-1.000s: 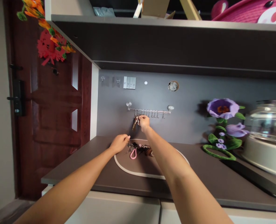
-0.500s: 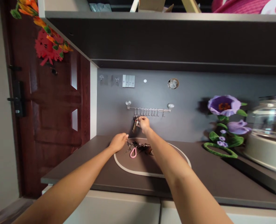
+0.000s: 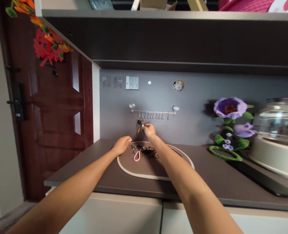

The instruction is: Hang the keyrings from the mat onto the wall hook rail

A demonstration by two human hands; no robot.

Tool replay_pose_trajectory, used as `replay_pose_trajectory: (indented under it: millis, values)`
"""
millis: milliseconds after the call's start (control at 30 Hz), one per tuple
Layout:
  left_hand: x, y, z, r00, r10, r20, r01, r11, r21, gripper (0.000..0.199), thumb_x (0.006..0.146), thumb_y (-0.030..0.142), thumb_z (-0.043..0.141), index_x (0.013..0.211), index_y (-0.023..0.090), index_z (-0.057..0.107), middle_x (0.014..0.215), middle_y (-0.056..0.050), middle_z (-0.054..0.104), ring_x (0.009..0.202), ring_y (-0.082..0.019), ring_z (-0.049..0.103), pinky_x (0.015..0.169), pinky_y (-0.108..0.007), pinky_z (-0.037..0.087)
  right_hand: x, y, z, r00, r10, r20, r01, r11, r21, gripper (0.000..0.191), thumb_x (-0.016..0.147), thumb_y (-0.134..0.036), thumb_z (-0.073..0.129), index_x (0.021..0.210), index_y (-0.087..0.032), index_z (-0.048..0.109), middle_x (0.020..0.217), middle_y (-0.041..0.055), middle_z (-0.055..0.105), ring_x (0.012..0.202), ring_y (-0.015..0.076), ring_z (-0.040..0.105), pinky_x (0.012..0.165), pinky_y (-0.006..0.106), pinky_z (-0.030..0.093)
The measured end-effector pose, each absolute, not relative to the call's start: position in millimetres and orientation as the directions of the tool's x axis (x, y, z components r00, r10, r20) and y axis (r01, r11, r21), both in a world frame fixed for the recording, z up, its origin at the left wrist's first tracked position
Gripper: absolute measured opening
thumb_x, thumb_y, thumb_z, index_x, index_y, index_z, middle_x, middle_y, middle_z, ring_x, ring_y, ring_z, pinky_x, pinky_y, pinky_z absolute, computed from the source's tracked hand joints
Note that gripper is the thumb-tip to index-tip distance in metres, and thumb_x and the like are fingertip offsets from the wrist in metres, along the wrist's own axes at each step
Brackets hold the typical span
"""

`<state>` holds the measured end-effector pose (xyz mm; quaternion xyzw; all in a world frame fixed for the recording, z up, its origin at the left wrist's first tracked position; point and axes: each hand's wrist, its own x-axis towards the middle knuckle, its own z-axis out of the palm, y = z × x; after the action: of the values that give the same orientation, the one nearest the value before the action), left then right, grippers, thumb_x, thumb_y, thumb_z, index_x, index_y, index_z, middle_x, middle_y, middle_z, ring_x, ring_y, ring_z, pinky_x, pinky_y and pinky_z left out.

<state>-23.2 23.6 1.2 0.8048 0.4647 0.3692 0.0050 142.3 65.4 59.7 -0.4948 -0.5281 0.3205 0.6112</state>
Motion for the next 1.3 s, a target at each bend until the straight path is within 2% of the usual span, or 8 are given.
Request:
replay_pose_trajectory:
  millis: [133, 367, 567, 700, 800, 1000, 1300]
  values:
    - [-24, 22, 2, 0.293, 0.742, 0.602, 0.732, -0.58, 0.359, 0.022, 0.082, 0.019, 0.036, 0.079, 0.016, 0.058, 0.08, -0.004, 0.06, 0.077, -0.015, 0.052, 0.071, -0.026, 0.037, 143, 55, 52, 0.228, 0.887, 0.402, 0.253, 0.344, -0.904, 0.028, 0.067, -0.014, 0.053, 0.095, -0.015, 0.053, 0.088, 0.0055, 0.061, 0.073, 0.0107, 0.057, 0.07, 0.024, 0.046]
    - [-26, 22, 0, 0.316, 0.758, 0.571, 0.711, -0.588, 0.387, 0.02, 0.078, 0.015, 0.043, 0.089, 0.016, 0.059, 0.086, -0.005, 0.06, 0.078, -0.014, 0.053, 0.074, -0.025, 0.04, 145, 23, 34, 0.114, 0.877, 0.467, 0.4, 0.39, -0.83, 0.024, 0.07, -0.018, 0.05, 0.093, -0.014, 0.056, 0.09, 0.0056, 0.062, 0.079, 0.0123, 0.057, 0.077, 0.027, 0.043]
    - [-28, 27, -3, 0.386, 0.753, 0.533, 0.736, -0.6, 0.315, 0.022, 0.078, 0.017, 0.045, 0.093, 0.017, 0.061, 0.09, -0.005, 0.059, 0.084, -0.015, 0.053, 0.077, -0.027, 0.04, 150, 3, 16, -0.046, 0.86, 0.508, 0.627, 0.421, -0.655, 0.02, 0.074, -0.017, 0.048, 0.091, -0.015, 0.059, 0.092, 0.006, 0.063, 0.083, 0.0134, 0.057, 0.078, 0.026, 0.042]
    - [-27, 26, -3, 0.438, 0.744, 0.505, 0.733, -0.62, 0.279, 0.025, 0.077, 0.016, 0.047, 0.098, 0.017, 0.061, 0.094, -0.006, 0.058, 0.088, -0.016, 0.052, 0.08, -0.026, 0.039, 148, 2, 12, -0.186, 0.849, 0.495, 0.759, 0.444, -0.475, 0.021, 0.075, -0.014, 0.048, 0.091, -0.016, 0.061, 0.09, 0.007, 0.064, 0.084, 0.015, 0.058, 0.08, 0.025, 0.04]
    - [-26, 26, -3, 0.457, 0.749, 0.479, 0.738, -0.62, 0.266, 0.026, 0.077, 0.016, 0.047, 0.099, 0.018, 0.061, 0.096, -0.006, 0.058, 0.09, -0.016, 0.051, 0.083, -0.026, 0.038, 146, 3, 12, -0.247, 0.836, 0.49, 0.799, 0.461, -0.386, 0.02, 0.076, -0.014, 0.048, 0.09, -0.016, 0.062, 0.092, 0.0081, 0.064, 0.085, 0.0161, 0.057, 0.079, 0.025, 0.04]
    - [-26, 27, -4, 0.476, 0.748, 0.462, 0.728, -0.63, 0.27, 0.026, 0.078, 0.017, 0.045, 0.097, 0.018, 0.062, 0.093, -0.006, 0.058, 0.09, -0.016, 0.051, 0.084, -0.027, 0.037, 143, 5, 9, -0.273, 0.849, 0.452, 0.853, 0.431, -0.294, 0.023, 0.077, -0.016, 0.045, 0.092, -0.015, 0.062, 0.094, 0.01, 0.064, 0.086, 0.0185, 0.058, 0.076, 0.025, 0.039]
    - [-26, 30, -5, 0.483, 0.736, 0.475, 0.723, -0.641, 0.257, 0.019, 0.077, 0.021, 0.047, 0.082, 0.016, 0.065, 0.084, -0.005, 0.059, 0.082, -0.015, 0.052, 0.078, -0.027, 0.038, 141, 10, 6, -0.301, 0.85, 0.432, 0.866, 0.433, -0.25, 0.024, 0.076, -0.016, 0.045, 0.093, -0.016, 0.063, 0.094, 0.0098, 0.064, 0.086, 0.0187, 0.057, 0.074, 0.024, 0.039]
